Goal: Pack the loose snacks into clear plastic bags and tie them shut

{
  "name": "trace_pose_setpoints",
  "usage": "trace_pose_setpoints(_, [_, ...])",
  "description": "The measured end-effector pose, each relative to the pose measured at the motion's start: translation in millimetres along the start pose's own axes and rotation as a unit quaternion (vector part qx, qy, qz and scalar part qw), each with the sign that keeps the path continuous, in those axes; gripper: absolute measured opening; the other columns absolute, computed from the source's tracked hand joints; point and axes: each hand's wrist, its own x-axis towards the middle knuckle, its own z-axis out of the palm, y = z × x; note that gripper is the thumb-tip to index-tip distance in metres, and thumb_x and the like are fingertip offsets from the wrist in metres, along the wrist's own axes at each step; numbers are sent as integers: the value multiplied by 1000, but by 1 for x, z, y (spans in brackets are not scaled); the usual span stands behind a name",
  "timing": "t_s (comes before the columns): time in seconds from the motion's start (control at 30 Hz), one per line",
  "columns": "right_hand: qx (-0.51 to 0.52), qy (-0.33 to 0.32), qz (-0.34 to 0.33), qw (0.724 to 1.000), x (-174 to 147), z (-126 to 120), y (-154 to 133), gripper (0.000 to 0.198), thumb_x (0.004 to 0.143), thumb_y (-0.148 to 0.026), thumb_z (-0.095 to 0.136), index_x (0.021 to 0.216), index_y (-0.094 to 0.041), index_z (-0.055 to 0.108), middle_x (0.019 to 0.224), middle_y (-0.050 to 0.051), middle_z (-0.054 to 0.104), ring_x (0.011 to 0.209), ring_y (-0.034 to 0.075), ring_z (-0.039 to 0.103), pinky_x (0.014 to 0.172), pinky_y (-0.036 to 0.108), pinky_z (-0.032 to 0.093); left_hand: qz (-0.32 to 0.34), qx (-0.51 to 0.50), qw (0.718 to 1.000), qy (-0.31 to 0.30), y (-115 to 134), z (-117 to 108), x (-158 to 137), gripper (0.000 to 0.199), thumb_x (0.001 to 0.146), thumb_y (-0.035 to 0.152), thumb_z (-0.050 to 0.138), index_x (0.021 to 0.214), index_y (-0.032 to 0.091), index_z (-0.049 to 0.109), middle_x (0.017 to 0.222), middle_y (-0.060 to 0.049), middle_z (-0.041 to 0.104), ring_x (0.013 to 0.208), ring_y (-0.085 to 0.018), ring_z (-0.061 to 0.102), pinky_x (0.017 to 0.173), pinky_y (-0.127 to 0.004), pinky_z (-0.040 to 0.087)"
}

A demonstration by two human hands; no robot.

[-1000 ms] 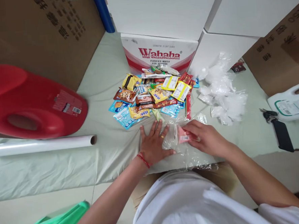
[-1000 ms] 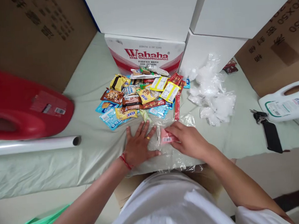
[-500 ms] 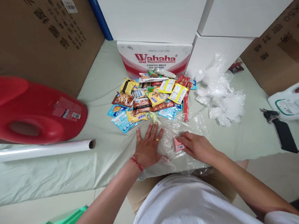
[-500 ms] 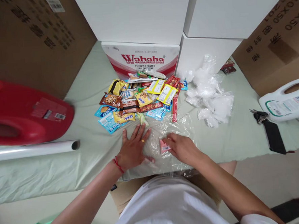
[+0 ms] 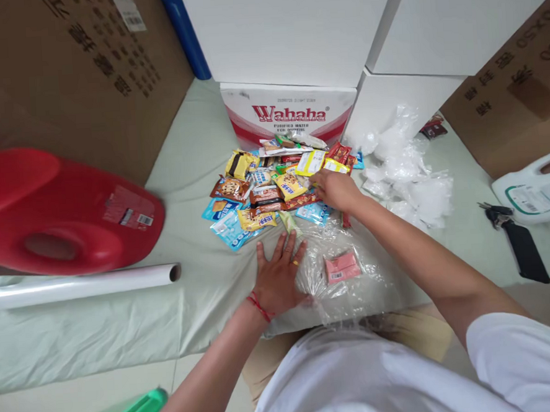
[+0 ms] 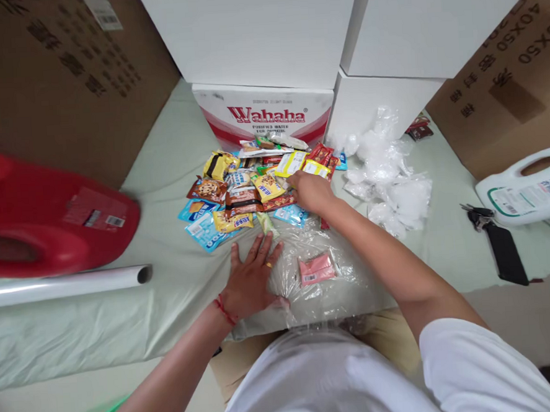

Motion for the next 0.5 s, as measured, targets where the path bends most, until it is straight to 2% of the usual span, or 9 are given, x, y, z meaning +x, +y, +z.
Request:
trace_pose_setpoints(0.1, [-23, -16, 11, 1000, 18, 0, -18, 31, 99, -28, 55, 121, -17, 73, 126, 15, 71, 113, 30, 67, 89, 34, 47, 7, -6, 1000, 6, -1, 4, 0, 130, 66, 86, 72, 168, 26, 20, 177, -15, 5, 163, -45, 2, 118, -83, -9])
trace_pose_setpoints(0.17, [16, 29, -1, 999, 7, -1, -31, 30, 102, -28, 49, 115, -16, 74, 121, 14, 72, 109, 28, 67, 88, 33, 47, 11, -10, 1000, 18, -2, 8, 0, 130, 65, 86, 72, 168, 26, 20, 177, -15, 7, 163, -46, 1, 118, -83, -10])
trace_pose_setpoints(0.23, [100, 49, -43, 993, -21, 0, -40, 29, 103, -25, 47, 110, -17, 74, 113, 11, 74, 103, 24, 68, 87, 31, 47, 15, -20, 999, 30, -3, 10, 0, 129, 66, 86, 72, 168, 26, 21, 177, -16, 9, 162, -46, 2, 118, -83, -10])
trace_pose_setpoints(0.27, [153, 26, -74, 985, -38, 1, -43, 27, 103, -23, 48, 108, -17, 74, 108, 9, 75, 98, 21, 69, 85, 29, 48, 16, -28, 999, 34, -4, 10, 0, 130, 65, 86, 72, 168, 26, 21, 177, -16, 10, 162, -46, 3, 118, -83, -11])
trace_pose_setpoints(0.37, [250, -148, -168, 942, -96, 8, -46, 21, 99, -20, 55, 105, -21, 76, 95, 3, 76, 84, 17, 70, 79, 26, 49, 18, -53, 998, 32, -4, 8, -1, 133, 62, 90, 70, 168, 24, 22, 176, -18, 11, 162, -47, 6, 117, -83, -12])
trace_pose_setpoints(0.43, [262, -232, -214, 912, -130, 14, -47, 21, 96, -22, 62, 112, -23, 76, 101, 4, 77, 92, 19, 71, 85, 29, 51, 19, -62, 998, 29, -4, 6, -2, 131, 64, 89, 70, 167, 23, 23, 176, -18, 11, 162, -47, 7, 117, -83, -13])
trace_pose_setpoints(0.5, [291, -264, -247, 886, -156, 21, -51, 29, 96, -27, 66, 124, -25, 74, 116, 6, 76, 109, 21, 70, 97, 33, 50, 21, -63, 997, 30, -3, 4, -3, 124, 69, 84, 70, 167, 22, 24, 176, -17, 10, 162, -46, 8, 117, -82, -14])
